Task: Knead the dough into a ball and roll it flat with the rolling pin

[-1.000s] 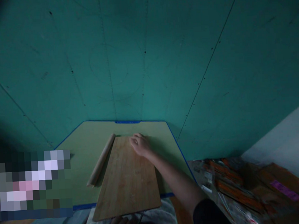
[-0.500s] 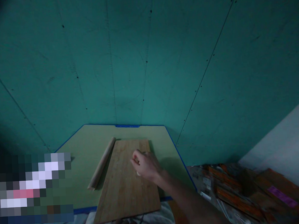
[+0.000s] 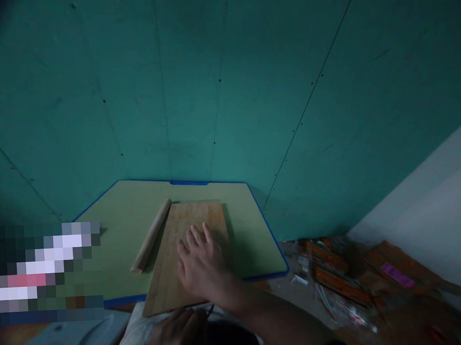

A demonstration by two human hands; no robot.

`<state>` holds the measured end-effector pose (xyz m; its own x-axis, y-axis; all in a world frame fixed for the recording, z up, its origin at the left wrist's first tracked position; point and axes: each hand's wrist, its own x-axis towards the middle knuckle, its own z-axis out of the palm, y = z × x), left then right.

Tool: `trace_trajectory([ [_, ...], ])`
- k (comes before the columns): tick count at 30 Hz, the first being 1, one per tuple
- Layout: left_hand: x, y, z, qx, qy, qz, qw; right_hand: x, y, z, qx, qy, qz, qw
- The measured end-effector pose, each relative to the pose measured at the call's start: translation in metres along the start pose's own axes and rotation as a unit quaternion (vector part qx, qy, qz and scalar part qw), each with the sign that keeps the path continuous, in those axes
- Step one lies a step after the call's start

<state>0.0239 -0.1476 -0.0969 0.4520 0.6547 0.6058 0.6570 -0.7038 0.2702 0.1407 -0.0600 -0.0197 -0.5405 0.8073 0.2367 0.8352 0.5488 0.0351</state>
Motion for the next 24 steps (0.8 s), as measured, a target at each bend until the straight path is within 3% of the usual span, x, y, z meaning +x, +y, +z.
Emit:
trace_trajectory([
  [3,0.004,0.003,-0.014,-0.02,-0.053,-0.02,0.998,0.026,0.006,0.006,0.023,-0.039,0.029,0.999],
  [6,0.005,0.004,-0.017,-0.021,-0.075,-0.022,0.997,0.054,0.025,0.016,0.082,-0.014,0.071,0.994],
  [11,0.001,-0.001,-0.006,-0.005,-0.033,0.003,0.999,0.08,0.062,0.019,0.112,0.058,0.138,0.982],
  [17,-0.002,-0.005,0.011,0.012,0.042,0.018,0.999,0.052,0.064,0.011,0.132,0.111,0.113,0.979],
  [22,-0.001,-0.005,0.013,0.026,0.08,0.027,0.996,0.009,0.067,0.014,0.18,0.047,-0.032,0.982],
  [24,-0.001,-0.005,0.012,0.022,0.065,0.023,0.997,0.003,0.076,0.02,0.238,0.072,0.017,0.968],
])
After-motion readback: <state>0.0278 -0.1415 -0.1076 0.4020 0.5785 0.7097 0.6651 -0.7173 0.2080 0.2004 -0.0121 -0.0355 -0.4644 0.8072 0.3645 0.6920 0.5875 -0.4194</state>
